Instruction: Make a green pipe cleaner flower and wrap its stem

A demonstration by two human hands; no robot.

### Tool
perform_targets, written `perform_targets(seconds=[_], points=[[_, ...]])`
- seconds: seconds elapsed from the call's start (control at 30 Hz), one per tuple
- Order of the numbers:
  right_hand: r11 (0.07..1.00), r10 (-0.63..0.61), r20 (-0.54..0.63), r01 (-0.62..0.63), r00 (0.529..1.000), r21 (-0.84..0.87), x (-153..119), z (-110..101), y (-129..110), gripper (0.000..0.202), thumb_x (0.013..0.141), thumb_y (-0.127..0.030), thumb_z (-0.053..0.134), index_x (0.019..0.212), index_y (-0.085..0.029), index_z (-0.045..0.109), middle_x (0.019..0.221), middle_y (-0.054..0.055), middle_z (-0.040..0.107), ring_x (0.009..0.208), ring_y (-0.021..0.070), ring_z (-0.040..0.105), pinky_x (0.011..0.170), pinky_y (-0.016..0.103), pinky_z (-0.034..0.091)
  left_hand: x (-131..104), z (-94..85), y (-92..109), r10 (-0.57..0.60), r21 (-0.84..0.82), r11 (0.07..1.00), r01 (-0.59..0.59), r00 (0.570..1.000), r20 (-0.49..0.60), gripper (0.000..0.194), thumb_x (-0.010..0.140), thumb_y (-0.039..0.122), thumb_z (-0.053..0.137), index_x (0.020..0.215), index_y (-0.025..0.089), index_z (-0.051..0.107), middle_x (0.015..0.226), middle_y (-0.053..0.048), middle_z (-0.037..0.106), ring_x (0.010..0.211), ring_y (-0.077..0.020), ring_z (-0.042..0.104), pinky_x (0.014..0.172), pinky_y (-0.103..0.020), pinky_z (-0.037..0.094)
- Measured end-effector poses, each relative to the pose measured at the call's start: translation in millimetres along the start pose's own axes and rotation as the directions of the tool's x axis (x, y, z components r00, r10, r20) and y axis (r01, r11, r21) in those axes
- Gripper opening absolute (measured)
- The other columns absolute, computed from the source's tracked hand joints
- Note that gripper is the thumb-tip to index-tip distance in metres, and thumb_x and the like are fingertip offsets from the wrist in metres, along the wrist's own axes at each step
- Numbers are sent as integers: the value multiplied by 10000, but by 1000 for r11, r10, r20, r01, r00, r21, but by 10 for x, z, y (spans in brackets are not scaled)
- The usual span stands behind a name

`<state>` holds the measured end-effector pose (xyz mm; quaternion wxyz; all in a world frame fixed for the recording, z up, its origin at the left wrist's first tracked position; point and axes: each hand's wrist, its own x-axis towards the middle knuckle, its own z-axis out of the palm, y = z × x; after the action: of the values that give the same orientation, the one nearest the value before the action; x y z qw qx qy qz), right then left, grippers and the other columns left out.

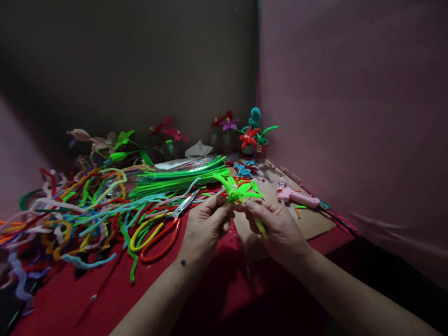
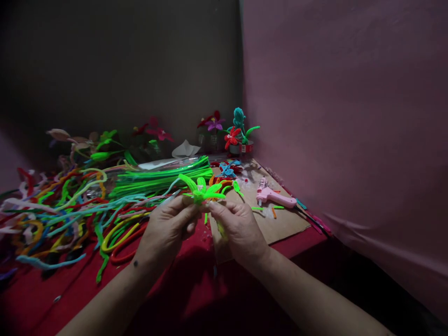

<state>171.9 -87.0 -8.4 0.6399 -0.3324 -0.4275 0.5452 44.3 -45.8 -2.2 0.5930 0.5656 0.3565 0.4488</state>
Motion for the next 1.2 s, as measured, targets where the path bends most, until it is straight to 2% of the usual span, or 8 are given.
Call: perform_targets(seconds=[0.07,0.2,0.33,0.43,0.6,0.83,1.03,1.2], points=[[999,16,3,-16,1000,34,-15,3,-8,186,757,-260,572,706,-179,731,456,-44,423,428,58,278,486,228,325,-1,6,2,-2,26,1000,3,1000,-12,141,756,253,586,671,149,542,443,63,433,393,-38,311,387,-171,220],[996,90,-65,-88,994,29,-33,-12,19,148,672,-190,614,756,-182,735,553,-19,555,468,64,386,508,221,353,6,-1,-8,-4,110,994,8,999,-37,188,766,257,567,618,164,499,443,66,420,394,-51,315,393,-184,231],[995,82,-107,-87,991,-38,-24,-9,44,158,671,-170,590,742,-175,731,632,2,608,596,102,501,590,229,382,-1,-15,-67,106,307,948,-79,992,-71,117,783,252,536,696,178,559,499,59,422,447,-72,358,434,-194,278],[995,98,-92,-100,991,-24,-21,2,59,160,670,-149,557,729,-160,705,633,3,608,589,102,503,550,220,359,-6,-34,-123,217,487,855,-179,976,-22,120,808,258,502,738,189,569,547,51,422,500,-84,375,484,-198,301],[984,177,-148,-179,973,-4,-44,10,140,115,693,-200,554,597,-148,590,463,-32,494,410,71,366,429,225,241,-13,-49,-171,387,710,634,-306,921,52,118,806,193,488,696,177,529,628,27,482,574,-99,430,558,-209,332],[987,161,-186,-152,969,60,-54,69,187,150,703,-220,564,562,-170,557,455,-41,473,407,79,356,432,237,257,-20,-45,-223,446,800,458,-387,879,170,131,849,160,408,793,166,526,712,-9,534,653,-129,494,620,-241,380],[980,155,-151,-133,976,147,-47,102,157,108,701,-178,563,595,-160,577,542,-29,544,491,88,443,495,231,321,-35,-14,-208,472,810,417,-412,860,195,116,864,214,428,863,162,531,782,-31,570,730,-148,538,677,-264,419],[979,137,-124,-115,983,171,-50,104,159,121,701,-168,553,581,-150,560,532,-33,518,487,81,418,493,228,313,-38,-30,-220,542,833,298,-467,801,255,116,877,222,417,874,165,518,770,-28,555,715,-144,530,663,-258,433]])
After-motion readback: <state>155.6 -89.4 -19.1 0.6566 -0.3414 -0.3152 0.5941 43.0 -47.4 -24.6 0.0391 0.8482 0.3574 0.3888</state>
